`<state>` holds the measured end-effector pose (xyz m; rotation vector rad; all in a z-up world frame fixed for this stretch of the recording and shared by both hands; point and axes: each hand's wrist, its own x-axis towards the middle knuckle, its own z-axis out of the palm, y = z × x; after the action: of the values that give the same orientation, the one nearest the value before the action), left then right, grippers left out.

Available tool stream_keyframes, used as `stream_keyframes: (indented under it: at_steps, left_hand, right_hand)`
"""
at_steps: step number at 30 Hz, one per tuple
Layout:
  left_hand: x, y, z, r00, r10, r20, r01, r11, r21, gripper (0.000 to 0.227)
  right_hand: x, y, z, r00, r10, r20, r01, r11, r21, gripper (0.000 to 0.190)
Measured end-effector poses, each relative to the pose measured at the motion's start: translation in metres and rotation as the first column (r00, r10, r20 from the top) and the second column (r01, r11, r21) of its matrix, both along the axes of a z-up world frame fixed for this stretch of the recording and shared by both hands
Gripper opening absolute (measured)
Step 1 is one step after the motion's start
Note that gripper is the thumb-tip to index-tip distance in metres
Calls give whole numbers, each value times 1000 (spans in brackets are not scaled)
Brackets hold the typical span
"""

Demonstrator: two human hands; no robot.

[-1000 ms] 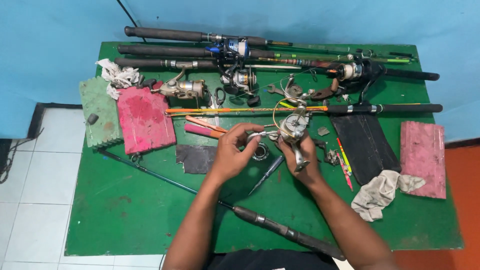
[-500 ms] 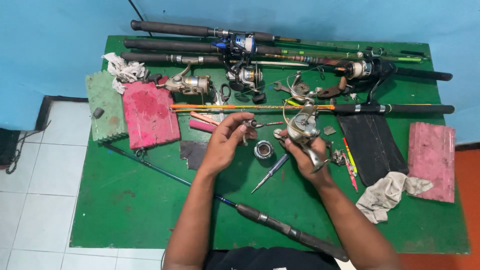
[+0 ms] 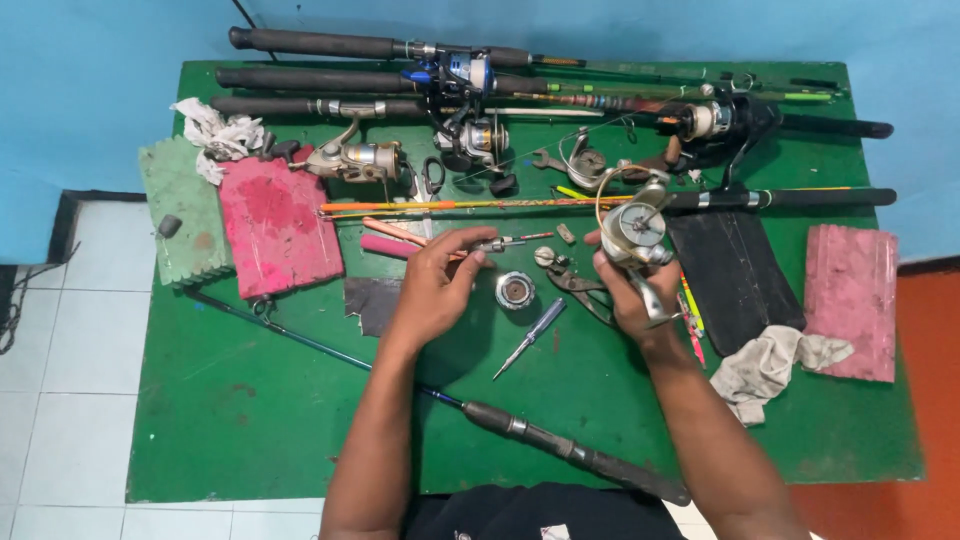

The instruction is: Repairing a fishing reel by disassembling its components using a screwdriver

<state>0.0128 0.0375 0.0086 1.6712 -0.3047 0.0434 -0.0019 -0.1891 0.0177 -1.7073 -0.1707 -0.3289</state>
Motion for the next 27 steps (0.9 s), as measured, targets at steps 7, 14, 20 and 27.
stream_keyframes:
  at_steps: [7,14,20,27]
  left_hand:
    - [-11,1,34,997,2,74,-33,910,413,30]
    - [-16,7,24,974,-78,-212,192,782,594,30]
    - [-16,2,27,961,-87,-262,248,688,682,26]
    - [-20,-12,28,959,-148,-240,276,674,685,22]
  right_hand:
    - [2,-6,-4,999,-34,8,34,999,-1,14]
    - [-3,15,-3,991,-17,-136,24,999,47,21]
    - [-1,11,-11,988,3,-152,-4,1000,-7,26]
    - [0,14,-11,984,-9,-180,-2,998,-64,26]
